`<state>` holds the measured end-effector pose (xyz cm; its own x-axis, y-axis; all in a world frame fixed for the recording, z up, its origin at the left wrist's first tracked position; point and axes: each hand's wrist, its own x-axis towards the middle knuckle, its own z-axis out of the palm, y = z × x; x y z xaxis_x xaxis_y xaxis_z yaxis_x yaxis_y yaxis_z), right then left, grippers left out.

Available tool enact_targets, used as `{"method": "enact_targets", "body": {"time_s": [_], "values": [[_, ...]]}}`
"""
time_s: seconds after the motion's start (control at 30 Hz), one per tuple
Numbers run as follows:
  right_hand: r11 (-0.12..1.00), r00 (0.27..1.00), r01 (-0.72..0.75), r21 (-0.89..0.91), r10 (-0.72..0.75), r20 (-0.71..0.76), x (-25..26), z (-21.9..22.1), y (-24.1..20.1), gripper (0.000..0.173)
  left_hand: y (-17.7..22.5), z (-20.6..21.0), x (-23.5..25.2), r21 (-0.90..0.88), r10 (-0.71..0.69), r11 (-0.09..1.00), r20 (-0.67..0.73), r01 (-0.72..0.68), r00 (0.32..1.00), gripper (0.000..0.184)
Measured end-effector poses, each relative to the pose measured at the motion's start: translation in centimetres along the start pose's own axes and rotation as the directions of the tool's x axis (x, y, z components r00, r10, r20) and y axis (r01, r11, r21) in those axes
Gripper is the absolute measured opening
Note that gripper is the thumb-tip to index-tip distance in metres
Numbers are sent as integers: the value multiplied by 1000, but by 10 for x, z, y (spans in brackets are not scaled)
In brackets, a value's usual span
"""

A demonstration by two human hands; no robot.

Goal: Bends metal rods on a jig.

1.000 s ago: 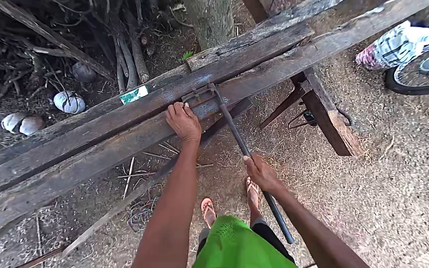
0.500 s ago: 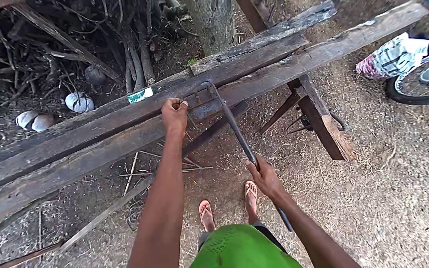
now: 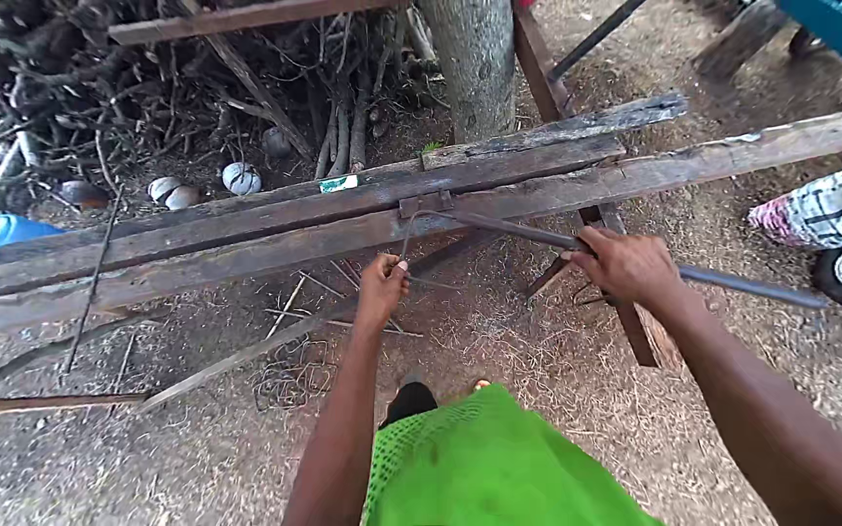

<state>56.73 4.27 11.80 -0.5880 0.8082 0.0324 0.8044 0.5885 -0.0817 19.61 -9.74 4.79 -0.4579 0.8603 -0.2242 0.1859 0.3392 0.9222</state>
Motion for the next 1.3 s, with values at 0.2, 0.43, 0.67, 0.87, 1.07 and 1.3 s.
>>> {"method": "enact_targets", "body": {"time_s": [0.2,0.43,0.67,0.87,1.07,1.3], "values": [[990,993,120,-79,-120,7,89,-8,14,41,2,-3,31,-5,-43,999,-93,43,995,27],[991,976,89,-96,-67,207,169,17,18,42,-24,1,85,-2,-125,992,-46,125,991,26],[995,947,96,-10,-88,310,199,28,45,40,-15,-2,94,420,4,908,-17,4,1000,31],[987,931,137,85,-157,329,211,47,59,40,-20,-1,123,444,315,851,-1,-282,949,39],[966,933,176,187,-225,281,207,55,64,39,-23,14,131,425,353,861,-106,-279,930,45],[954,943,267,137,-288,164,206,33,70,40,-6,22,138,549,269,823,-156,-143,950,45]]}}
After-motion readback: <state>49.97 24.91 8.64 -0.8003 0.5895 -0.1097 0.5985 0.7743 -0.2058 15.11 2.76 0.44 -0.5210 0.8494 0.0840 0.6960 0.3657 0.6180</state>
